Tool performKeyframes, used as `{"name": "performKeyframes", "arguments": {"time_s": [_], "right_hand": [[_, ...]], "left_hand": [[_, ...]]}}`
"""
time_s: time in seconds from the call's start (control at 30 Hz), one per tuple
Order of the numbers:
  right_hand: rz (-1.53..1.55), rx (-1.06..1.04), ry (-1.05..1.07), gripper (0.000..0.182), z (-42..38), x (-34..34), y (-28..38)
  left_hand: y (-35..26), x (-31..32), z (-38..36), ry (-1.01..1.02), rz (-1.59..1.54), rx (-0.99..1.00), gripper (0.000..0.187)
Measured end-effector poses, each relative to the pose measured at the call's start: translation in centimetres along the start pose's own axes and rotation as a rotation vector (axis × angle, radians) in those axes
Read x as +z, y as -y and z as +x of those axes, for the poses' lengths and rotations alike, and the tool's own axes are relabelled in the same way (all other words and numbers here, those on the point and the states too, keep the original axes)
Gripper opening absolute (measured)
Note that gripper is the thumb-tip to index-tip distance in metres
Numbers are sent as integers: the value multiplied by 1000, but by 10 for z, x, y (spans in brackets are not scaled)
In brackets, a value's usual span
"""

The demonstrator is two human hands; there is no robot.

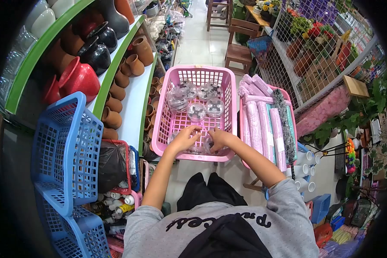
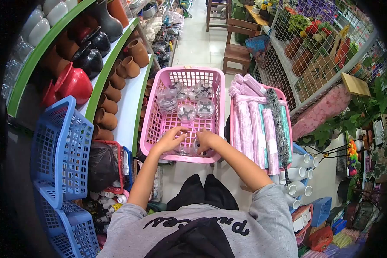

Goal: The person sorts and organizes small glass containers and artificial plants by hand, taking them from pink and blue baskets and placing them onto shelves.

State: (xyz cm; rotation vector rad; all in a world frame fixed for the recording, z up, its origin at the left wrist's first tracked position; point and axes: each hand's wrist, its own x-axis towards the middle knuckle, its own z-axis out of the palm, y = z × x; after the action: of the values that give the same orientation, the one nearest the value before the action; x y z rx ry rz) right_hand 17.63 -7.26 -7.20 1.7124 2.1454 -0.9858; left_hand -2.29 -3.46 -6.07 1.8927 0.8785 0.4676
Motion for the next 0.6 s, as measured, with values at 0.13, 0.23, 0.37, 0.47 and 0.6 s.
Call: {"name": "performKeyframes", "arguments": {"time_s": [0.13,0.23,0.37,0.47,0.6], "right_hand": [[-52,82,-44,103,4,14,7],[-44,99,-67,109,5,9,10],[-13,147,-170,115,1,-20,11],[12,109,-271,108,6,-34,0],[91,71,-343,104,9,-51,-7]], "left_hand": [[-3,-10,-2,55,23,-32,37],[-5,-13,-3,44,-10,-36,36],[-1,-15,2,45,-50,-85,36],[6,-13,9,55,-111,-147,38],[13,-7,18,41,-202,-150,42]]}}
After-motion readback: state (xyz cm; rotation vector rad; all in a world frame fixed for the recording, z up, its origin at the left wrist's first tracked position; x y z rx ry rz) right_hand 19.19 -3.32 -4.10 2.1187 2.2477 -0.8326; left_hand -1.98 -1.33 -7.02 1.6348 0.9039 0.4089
